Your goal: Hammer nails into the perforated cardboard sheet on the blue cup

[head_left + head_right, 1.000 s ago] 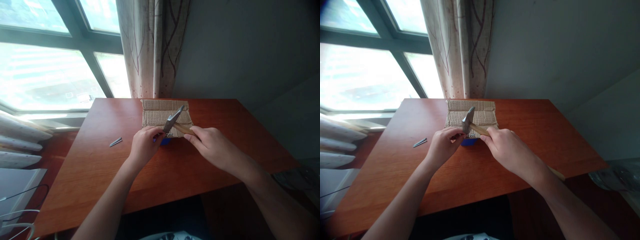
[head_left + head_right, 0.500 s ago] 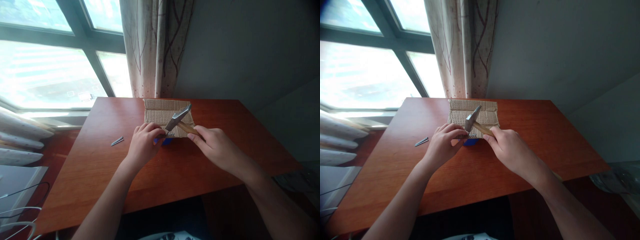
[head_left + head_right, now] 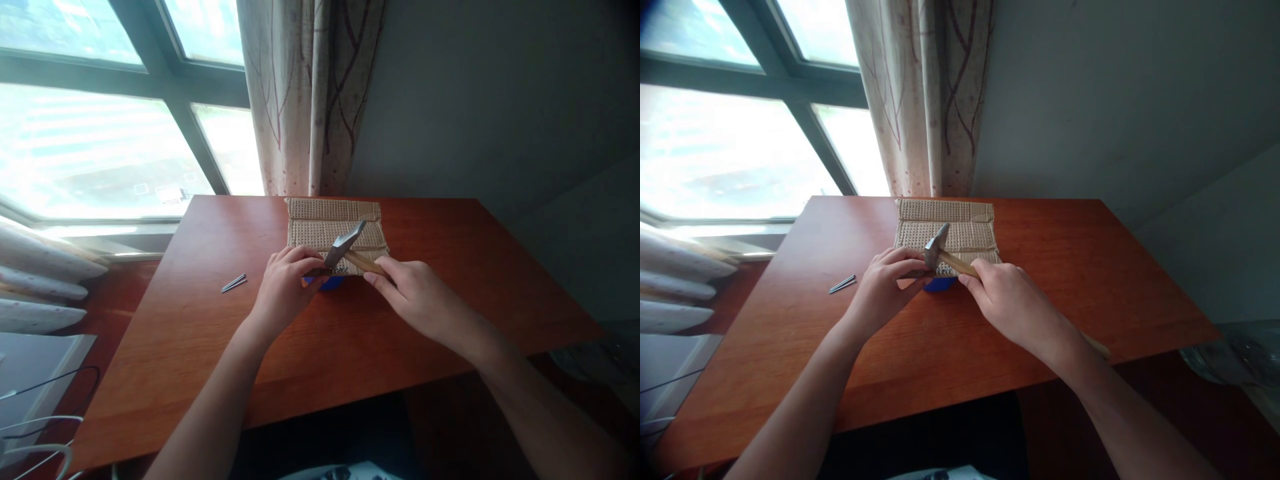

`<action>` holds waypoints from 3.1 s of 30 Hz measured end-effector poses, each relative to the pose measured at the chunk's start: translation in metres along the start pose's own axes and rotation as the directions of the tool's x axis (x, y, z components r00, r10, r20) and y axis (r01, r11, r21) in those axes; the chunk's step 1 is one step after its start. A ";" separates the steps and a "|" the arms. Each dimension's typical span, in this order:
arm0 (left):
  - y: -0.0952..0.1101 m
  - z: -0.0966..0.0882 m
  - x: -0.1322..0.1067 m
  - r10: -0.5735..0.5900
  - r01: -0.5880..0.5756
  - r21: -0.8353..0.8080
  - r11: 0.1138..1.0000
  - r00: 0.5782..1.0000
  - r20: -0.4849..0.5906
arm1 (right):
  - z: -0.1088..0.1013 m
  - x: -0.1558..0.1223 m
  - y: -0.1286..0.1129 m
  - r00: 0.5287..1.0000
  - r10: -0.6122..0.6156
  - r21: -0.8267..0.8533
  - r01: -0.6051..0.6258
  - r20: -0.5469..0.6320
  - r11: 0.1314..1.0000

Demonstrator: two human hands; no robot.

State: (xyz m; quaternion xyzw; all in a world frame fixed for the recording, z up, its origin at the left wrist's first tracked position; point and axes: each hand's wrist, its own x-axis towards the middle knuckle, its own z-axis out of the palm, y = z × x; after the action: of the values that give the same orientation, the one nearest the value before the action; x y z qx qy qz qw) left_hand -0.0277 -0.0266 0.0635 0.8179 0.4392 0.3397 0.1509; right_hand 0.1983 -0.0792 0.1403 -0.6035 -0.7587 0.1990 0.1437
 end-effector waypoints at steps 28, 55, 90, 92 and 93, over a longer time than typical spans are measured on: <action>-0.002 -0.001 0.000 0.022 -0.023 -0.043 0.999 0.999 -0.024 | 0.006 0.000 0.006 1.000 -0.015 0.019 0.015 -0.011 1.000; -0.001 -0.002 -0.001 0.030 -0.030 0.006 1.000 1.000 -0.005 | -0.008 0.007 0.035 0.839 0.177 0.704 0.296 -0.515 0.646; -0.060 -0.063 -0.055 -0.250 0.295 0.339 0.893 0.953 -0.171 | 0.012 0.015 0.069 0.726 0.287 0.741 0.436 -0.625 0.511; -0.063 -0.061 -0.060 -0.252 0.276 0.448 0.850 0.961 -0.114 | 0.013 0.015 0.069 0.724 0.283 0.737 0.439 -0.629 0.514; -0.064 -0.060 -0.061 -0.253 0.262 0.497 0.827 0.964 -0.087 | 0.013 0.015 0.069 0.722 0.282 0.735 0.442 -0.631 0.514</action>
State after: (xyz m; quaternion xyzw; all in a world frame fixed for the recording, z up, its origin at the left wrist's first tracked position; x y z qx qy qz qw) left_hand -0.1319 -0.0436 0.0463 0.7591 0.6200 0.1966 -0.0276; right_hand 0.2484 -0.0527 0.0956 -0.4400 -0.4776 0.2988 0.6993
